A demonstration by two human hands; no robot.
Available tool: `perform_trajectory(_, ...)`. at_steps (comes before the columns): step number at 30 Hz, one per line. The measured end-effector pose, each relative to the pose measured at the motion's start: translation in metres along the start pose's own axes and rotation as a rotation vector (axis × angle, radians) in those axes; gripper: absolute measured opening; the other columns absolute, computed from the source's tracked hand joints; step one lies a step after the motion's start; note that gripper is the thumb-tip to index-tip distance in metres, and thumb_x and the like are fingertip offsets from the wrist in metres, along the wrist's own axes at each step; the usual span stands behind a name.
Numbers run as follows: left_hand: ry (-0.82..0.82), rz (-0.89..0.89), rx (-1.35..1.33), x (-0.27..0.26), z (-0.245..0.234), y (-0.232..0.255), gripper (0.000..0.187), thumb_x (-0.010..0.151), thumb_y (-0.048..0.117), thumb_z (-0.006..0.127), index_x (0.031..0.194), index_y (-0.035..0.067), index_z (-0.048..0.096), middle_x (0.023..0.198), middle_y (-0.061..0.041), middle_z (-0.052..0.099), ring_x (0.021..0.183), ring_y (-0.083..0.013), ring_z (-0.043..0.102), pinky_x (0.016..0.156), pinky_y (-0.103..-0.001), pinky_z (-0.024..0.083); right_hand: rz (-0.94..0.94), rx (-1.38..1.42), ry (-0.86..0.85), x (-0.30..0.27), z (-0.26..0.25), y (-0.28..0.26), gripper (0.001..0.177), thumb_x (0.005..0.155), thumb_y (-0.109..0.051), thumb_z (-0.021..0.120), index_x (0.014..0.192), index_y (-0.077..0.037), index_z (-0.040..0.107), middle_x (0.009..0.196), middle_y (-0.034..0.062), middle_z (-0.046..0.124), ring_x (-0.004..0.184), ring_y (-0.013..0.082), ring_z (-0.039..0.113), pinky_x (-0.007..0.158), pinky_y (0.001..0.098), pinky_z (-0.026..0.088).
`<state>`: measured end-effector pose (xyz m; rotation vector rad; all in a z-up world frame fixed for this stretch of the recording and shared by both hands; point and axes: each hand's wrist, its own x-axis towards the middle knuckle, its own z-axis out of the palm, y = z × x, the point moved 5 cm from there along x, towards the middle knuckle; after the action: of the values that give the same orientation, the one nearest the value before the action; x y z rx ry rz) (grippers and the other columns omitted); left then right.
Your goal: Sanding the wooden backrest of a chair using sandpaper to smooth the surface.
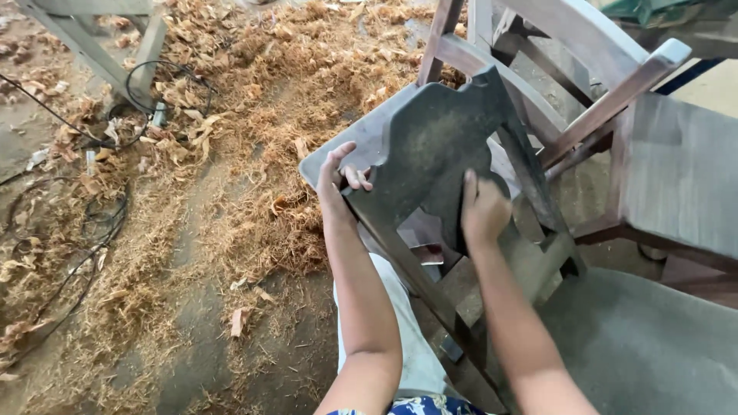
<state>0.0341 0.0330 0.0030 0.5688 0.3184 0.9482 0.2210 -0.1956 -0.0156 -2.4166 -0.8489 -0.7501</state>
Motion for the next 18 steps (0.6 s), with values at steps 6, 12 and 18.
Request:
perform_trajectory(6, -0.008, 0.025, -0.001, -0.007, 0.014, 0.010, 0.052, 0.103, 0.040, 0.049, 0.131, -0.002, 0.061, 0.047, -0.008, 0.049, 0.050, -0.0276, 0.068, 0.090, -0.040, 0.062, 0.010, 0.050, 0.001, -0.016, -0.023, -0.015, 0.054, 0.113, -0.046, 0.057, 0.071, -0.013, 0.062, 0.064, 0.0109, 0.061, 0.066, 0.0345, 0.066, 0.070, 0.0479, 0.050)
perform_trajectory(12, -0.006, 0.011, -0.029, 0.001, 0.004, 0.005, 0.050, 0.104, 0.037, 0.048, 0.132, -0.002, 0.061, 0.047, -0.010, 0.049, 0.049, -0.0293, 0.068, 0.091, -0.041, 0.062, 0.061, 0.007, -0.065, -0.026, -0.016, -0.016, 0.056, 0.113, -0.051, 0.056, 0.069, -0.017, 0.061, 0.064, 0.0060, 0.059, 0.067, 0.0311, 0.066, 0.071, 0.0449, 0.048)
perform_trajectory(18, -0.023, 0.018, -0.052, -0.004, 0.007, 0.007, 0.050, 0.103, 0.037, 0.050, 0.130, -0.003, 0.062, 0.047, -0.010, 0.050, 0.049, -0.0300, 0.068, 0.088, -0.041, 0.063, 0.058, 0.024, 0.013, 0.024, -0.004, -0.007, 0.057, 0.115, -0.048, 0.055, 0.070, -0.014, 0.062, 0.061, 0.0117, 0.060, 0.063, 0.0359, 0.065, 0.070, 0.0511, 0.049)
